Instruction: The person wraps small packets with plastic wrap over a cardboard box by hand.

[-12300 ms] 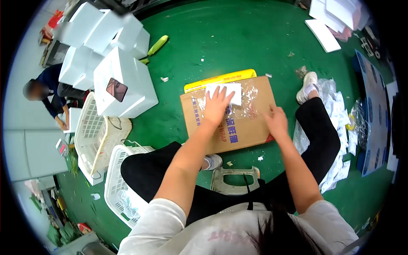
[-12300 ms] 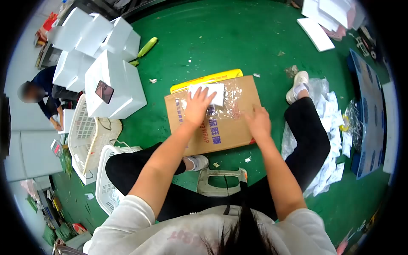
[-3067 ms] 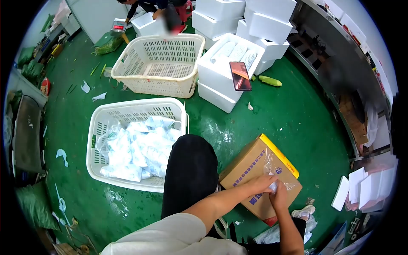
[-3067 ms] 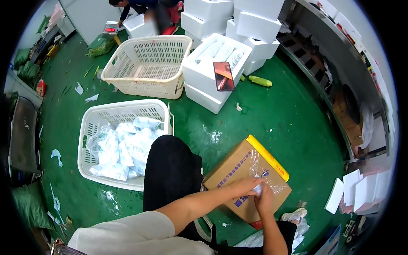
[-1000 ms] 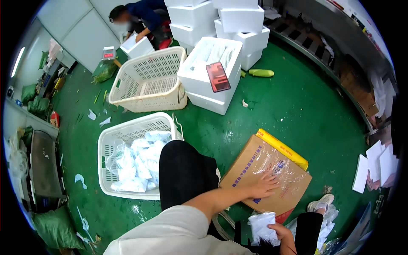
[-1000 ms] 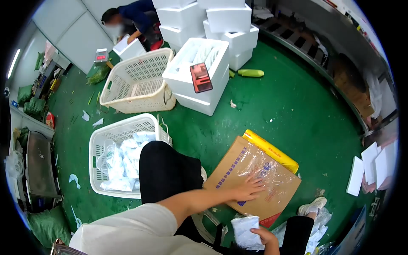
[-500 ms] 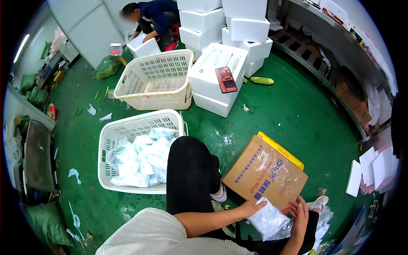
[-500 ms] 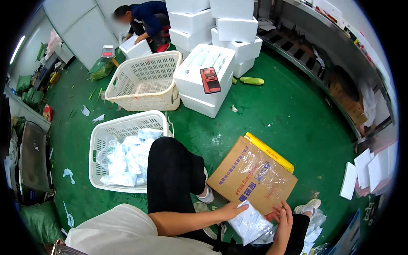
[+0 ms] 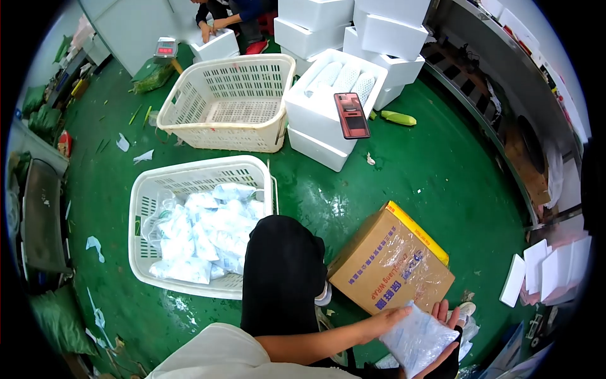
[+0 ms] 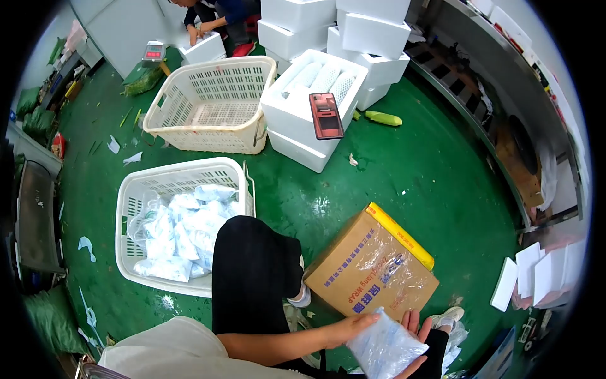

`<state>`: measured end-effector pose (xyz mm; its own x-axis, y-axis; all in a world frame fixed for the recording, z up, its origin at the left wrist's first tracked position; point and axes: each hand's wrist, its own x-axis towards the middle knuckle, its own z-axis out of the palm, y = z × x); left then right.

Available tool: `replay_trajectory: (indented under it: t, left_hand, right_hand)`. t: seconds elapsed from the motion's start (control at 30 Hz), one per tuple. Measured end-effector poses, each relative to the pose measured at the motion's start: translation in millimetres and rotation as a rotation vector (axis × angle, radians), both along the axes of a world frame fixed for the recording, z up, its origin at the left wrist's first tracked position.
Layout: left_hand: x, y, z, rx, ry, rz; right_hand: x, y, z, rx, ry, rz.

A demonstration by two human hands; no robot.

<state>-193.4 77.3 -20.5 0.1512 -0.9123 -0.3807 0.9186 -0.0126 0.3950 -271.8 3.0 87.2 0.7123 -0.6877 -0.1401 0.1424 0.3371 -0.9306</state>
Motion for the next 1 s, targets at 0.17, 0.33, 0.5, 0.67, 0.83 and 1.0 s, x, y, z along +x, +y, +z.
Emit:
replay_trajectory:
  t: [0.17,0.33,0.5,0.67,0.83,1.0]
  left_hand:
    - [7,-3,10,-0.085,0.205,0.025]
    - [-5,-14,-29,-0.042,-0.127,0.450]
    - [-11,-9,-14,-0.276,-0.167,0.414]
    - [-28,-12,-13,-0.018,-0.090,0.276]
    - [5,16,3,0.098,0.307,0.345]
    - [104,140,69,0.075,0.022,0.839]
  right_hand:
    - [-3,-1,-70,-0.077,0.093,-0.135]
    - [18,5,-79,-0.769,0.100,0.055]
    - [34,-25,-84,-0.459,0.415,-0.185]
    - [8,-29,-95,-0.685,0.444,-0.157]
    - [-1,-26,-74,-0.529,0.212,-0.228]
    - [-35,-62,-75,-0.708,0.320,-0.124]
